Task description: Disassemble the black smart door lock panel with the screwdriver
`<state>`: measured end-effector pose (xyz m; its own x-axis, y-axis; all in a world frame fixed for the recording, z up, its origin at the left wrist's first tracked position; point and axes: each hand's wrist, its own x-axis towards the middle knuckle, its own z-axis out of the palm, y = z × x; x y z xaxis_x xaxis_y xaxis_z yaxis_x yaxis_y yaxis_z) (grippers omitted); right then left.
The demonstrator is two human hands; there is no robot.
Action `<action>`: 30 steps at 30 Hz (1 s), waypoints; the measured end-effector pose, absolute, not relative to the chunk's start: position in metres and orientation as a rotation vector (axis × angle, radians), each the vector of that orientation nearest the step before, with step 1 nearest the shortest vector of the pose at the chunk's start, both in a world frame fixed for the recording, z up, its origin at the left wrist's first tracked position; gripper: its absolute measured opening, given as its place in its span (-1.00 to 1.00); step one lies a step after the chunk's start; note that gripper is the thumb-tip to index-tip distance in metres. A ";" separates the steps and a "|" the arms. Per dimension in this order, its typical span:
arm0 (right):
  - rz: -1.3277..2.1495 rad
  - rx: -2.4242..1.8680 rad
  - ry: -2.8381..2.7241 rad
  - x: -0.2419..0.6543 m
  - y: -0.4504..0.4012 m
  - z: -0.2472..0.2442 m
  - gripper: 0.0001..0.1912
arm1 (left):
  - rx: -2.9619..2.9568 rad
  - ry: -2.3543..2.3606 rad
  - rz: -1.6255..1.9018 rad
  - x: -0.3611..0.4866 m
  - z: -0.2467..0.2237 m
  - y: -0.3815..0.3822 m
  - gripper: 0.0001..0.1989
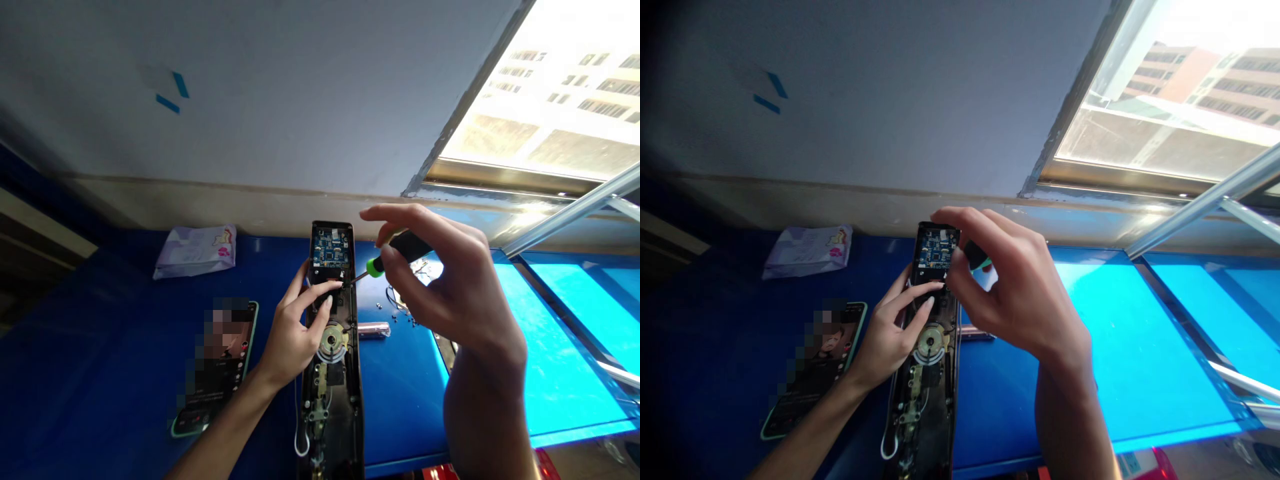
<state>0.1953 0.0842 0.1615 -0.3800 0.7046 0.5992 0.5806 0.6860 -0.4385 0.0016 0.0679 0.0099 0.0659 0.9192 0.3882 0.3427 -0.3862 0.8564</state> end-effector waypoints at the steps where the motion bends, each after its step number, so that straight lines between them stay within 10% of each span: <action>1: 0.160 -1.011 -2.061 0.195 0.086 0.161 -0.77 | 1.789 1.260 1.319 0.001 0.009 0.068 -0.73; 5: 0.145 -1.034 -2.014 0.197 0.090 0.159 -0.96 | 1.779 1.260 1.317 0.001 0.008 0.068 -0.73; 12: 0.199 -0.925 -2.135 0.202 0.087 0.162 -0.56 | 1.763 1.272 1.325 0.001 0.008 0.067 -0.73; 19: 0.179 -0.980 -2.061 0.200 0.091 0.159 -0.87 | 1.776 1.304 1.317 0.001 0.010 0.066 -0.74; 24: 0.296 -0.903 -2.103 0.201 0.087 0.163 -0.51 | 1.768 1.306 1.309 0.002 0.011 0.066 -0.74; 30: 0.108 -0.964 -2.076 0.200 0.088 0.160 -0.89 | 1.773 1.325 1.309 0.001 0.010 0.066 -0.74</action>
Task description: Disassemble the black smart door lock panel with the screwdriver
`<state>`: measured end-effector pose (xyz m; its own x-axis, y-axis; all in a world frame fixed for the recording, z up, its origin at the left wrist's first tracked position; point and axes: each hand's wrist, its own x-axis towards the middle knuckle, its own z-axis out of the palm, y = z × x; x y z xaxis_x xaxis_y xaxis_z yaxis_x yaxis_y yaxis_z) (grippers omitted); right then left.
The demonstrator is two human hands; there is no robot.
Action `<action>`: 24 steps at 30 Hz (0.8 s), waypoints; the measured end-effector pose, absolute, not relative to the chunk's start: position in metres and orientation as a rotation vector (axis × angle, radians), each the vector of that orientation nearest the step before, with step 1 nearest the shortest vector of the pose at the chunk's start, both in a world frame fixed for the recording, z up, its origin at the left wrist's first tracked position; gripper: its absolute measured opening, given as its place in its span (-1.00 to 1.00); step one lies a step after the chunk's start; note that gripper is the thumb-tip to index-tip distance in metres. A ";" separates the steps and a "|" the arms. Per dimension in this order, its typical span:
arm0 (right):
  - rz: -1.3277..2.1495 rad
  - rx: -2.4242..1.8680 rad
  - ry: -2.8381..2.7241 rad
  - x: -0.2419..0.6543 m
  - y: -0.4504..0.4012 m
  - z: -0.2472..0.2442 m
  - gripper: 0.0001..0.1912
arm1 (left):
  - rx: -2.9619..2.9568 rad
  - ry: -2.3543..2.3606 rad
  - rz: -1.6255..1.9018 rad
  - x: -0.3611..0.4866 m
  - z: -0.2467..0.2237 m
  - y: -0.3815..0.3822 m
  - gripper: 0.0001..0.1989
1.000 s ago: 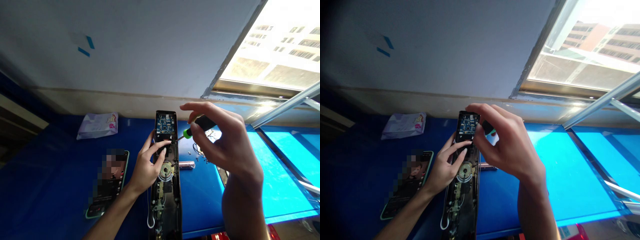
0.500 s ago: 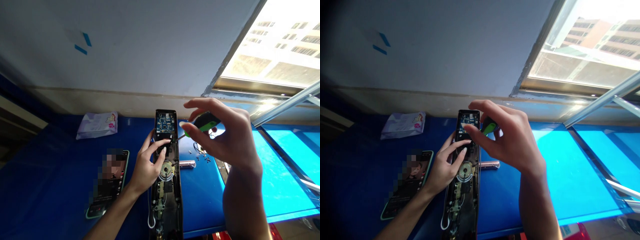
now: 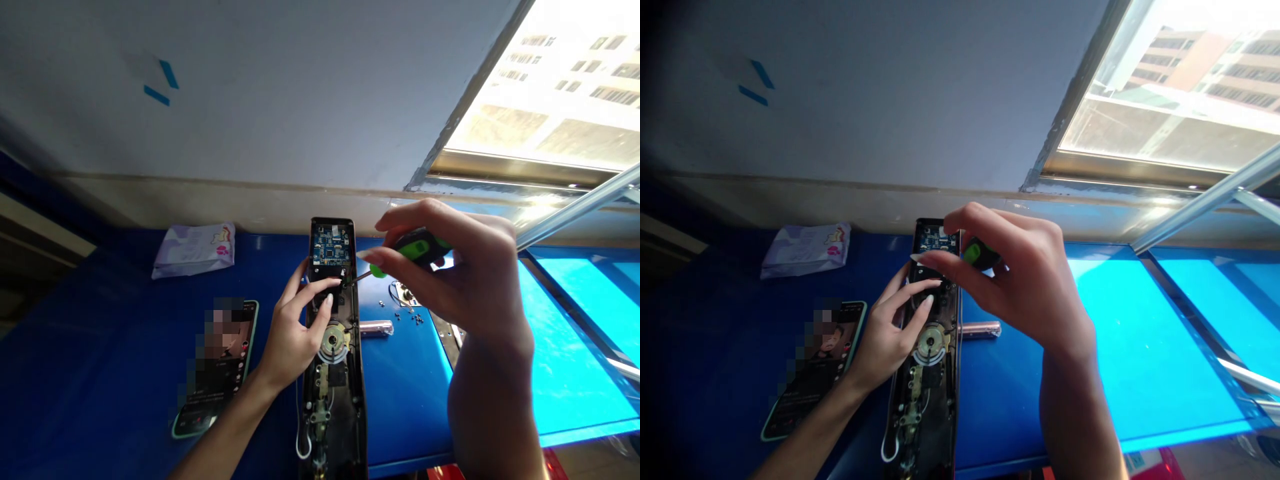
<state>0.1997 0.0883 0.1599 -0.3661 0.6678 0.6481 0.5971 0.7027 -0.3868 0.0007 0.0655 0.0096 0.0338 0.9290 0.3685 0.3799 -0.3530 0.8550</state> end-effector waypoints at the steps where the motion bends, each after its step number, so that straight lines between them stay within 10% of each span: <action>1: 0.100 -0.964 -2.073 0.200 0.088 0.160 -0.91 | 1.773 1.325 1.307 0.001 0.010 0.065 -0.74; 7: 0.236 -0.900 -2.104 0.201 0.086 0.163 -0.58 | 1.747 1.325 1.293 0.001 0.010 0.066 -0.74; 14: 0.129 -0.965 -2.082 0.201 0.089 0.161 -0.87 | 1.758 1.336 1.295 0.002 0.012 0.066 -0.74; 20: 0.266 -0.950 -2.094 0.202 0.084 0.164 -0.54 | 1.739 1.325 1.295 0.001 0.011 0.066 -0.74; 24: 0.201 -0.986 -2.090 0.202 0.086 0.162 -0.77 | 1.755 1.325 1.306 0.001 0.011 0.067 -0.75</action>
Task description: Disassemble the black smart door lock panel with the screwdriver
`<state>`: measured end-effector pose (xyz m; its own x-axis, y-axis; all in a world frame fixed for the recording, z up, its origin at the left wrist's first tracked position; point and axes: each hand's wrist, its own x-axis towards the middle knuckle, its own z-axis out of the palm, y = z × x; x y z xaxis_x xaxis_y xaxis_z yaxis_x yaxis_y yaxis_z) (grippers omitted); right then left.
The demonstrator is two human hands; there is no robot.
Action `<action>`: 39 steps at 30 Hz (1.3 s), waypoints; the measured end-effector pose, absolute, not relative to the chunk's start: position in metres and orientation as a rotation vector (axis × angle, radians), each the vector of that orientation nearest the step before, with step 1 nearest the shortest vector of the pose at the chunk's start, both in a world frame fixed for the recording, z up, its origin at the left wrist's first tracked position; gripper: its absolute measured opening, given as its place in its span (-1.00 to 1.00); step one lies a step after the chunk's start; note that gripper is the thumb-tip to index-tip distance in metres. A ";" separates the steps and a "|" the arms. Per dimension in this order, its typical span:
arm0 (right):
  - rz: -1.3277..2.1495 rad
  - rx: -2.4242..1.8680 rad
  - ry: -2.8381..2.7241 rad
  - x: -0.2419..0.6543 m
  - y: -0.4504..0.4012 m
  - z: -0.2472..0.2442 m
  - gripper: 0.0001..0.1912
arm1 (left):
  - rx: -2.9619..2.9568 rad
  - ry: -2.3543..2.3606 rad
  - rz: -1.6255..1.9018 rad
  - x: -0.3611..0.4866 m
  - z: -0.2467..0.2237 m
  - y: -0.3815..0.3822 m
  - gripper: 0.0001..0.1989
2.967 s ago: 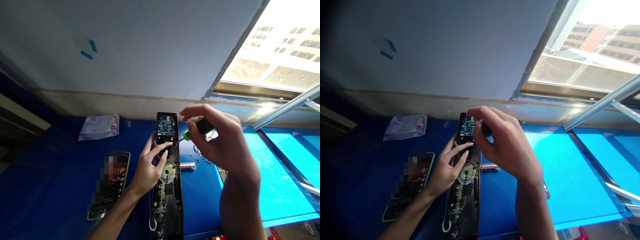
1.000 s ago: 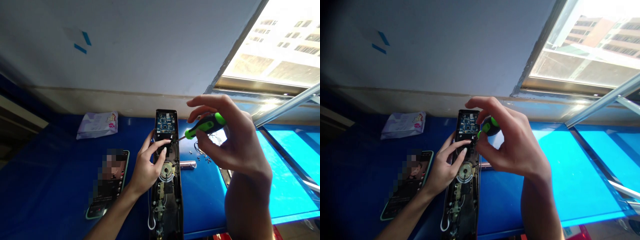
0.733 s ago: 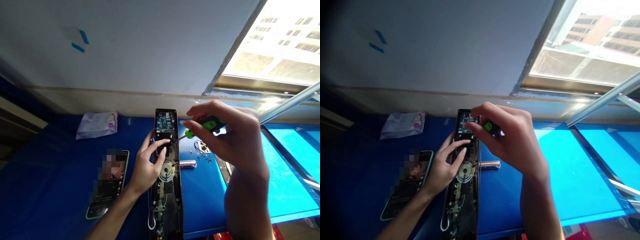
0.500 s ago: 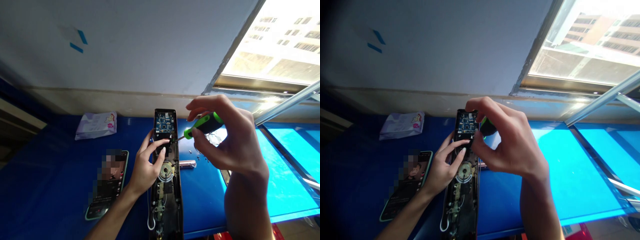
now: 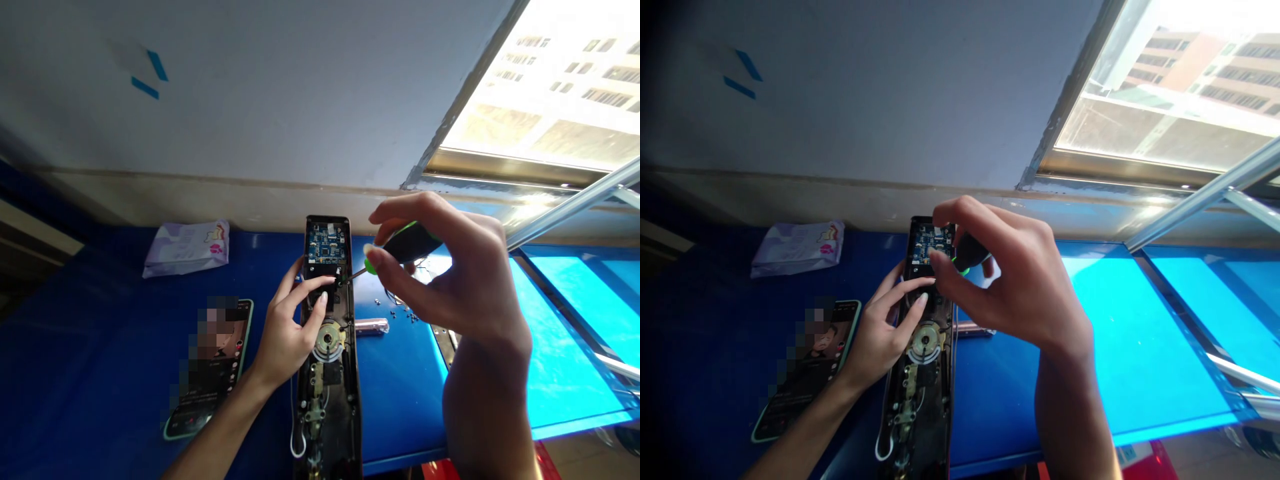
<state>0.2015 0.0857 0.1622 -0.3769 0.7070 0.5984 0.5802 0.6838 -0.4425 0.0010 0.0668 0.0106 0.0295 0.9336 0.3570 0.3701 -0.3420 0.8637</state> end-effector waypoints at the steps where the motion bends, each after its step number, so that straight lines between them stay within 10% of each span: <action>1: 0.166 -0.993 -2.081 0.202 0.087 0.162 -0.85 | 1.759 1.323 1.308 0.001 0.011 0.067 -0.75; 5: 0.132 -0.998 -2.090 0.203 0.087 0.162 -0.95 | 1.758 1.325 1.305 0.001 0.011 0.067 -0.75; 10: 0.204 -0.962 -2.128 0.204 0.084 0.165 -0.58 | 1.743 1.322 1.309 0.001 0.009 0.067 -0.75; 19: 0.131 -0.962 -2.109 0.204 0.088 0.163 -0.94 | 1.753 1.338 1.299 0.001 0.011 0.067 -0.75; 24: 0.221 -0.965 -2.119 0.204 0.084 0.166 -0.55 | 1.737 1.322 1.302 0.001 0.011 0.067 -0.75; 34: 0.130 -0.954 -2.112 0.203 0.087 0.163 -0.93 | 1.760 1.327 1.307 0.001 0.011 0.067 -0.76; 39: 0.245 -0.939 -2.119 0.204 0.084 0.166 -0.57 | 1.752 1.332 1.307 0.002 0.011 0.068 -0.76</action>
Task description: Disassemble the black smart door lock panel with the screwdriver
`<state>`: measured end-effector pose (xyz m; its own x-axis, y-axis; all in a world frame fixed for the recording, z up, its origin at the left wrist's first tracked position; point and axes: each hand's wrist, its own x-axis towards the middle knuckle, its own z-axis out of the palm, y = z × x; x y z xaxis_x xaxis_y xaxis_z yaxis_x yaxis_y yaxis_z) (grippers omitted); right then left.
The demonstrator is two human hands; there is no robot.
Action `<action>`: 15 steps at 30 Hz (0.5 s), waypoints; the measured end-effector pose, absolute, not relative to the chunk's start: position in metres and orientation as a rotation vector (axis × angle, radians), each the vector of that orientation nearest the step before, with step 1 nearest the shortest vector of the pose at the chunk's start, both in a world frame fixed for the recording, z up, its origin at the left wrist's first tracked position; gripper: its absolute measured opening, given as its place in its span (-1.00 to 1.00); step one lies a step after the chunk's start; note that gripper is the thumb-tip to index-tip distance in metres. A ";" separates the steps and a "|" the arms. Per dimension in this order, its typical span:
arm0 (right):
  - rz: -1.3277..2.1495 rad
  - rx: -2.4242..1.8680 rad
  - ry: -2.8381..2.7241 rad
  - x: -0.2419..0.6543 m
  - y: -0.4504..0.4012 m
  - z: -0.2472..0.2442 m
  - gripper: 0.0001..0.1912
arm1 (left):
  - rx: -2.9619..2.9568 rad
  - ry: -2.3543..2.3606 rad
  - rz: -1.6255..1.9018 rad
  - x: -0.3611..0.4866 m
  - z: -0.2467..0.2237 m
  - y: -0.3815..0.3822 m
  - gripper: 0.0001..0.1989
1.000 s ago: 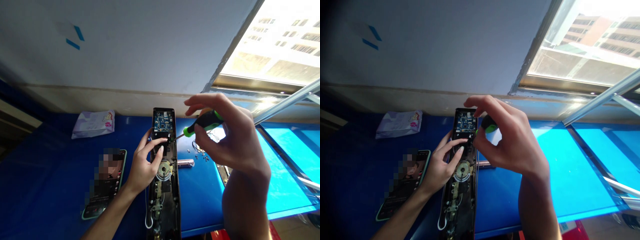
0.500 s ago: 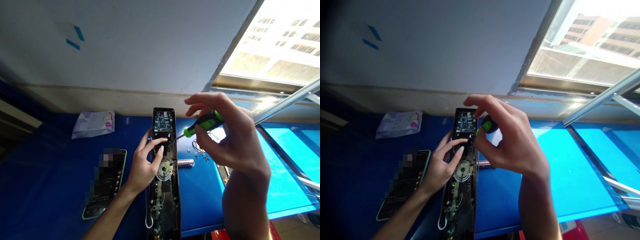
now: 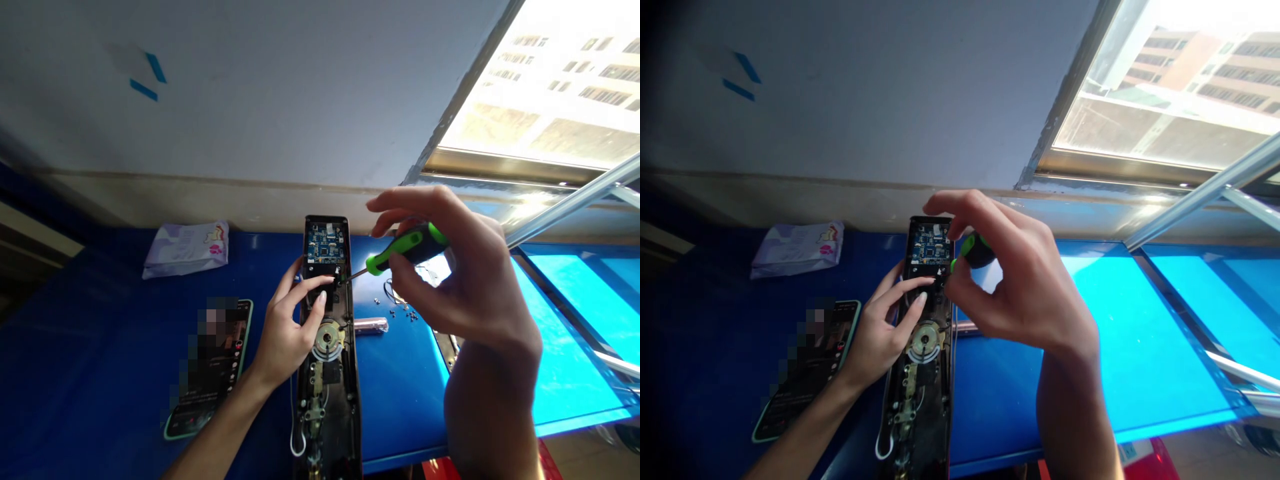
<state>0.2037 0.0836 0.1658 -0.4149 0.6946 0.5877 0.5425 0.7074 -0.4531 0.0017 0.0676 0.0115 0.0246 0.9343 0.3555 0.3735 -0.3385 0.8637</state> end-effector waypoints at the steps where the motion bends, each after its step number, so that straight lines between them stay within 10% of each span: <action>1: 0.239 -0.943 -2.119 0.203 0.084 0.166 -0.58 | 1.755 1.336 1.306 0.002 0.012 0.068 -0.76; 8: 0.139 -0.992 -2.084 0.203 0.086 0.163 -0.86 | 1.751 1.336 1.296 0.001 0.014 0.067 -0.75; 15: 0.243 -0.975 -2.114 0.204 0.084 0.164 -0.59 | 1.736 1.338 1.295 0.001 0.014 0.066 -0.75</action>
<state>0.2039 0.0838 0.1642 -0.4014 0.7127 0.5753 0.5636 0.6873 -0.4582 0.0012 0.0662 0.0144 0.0222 0.9407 0.3386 0.3693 -0.3225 0.8716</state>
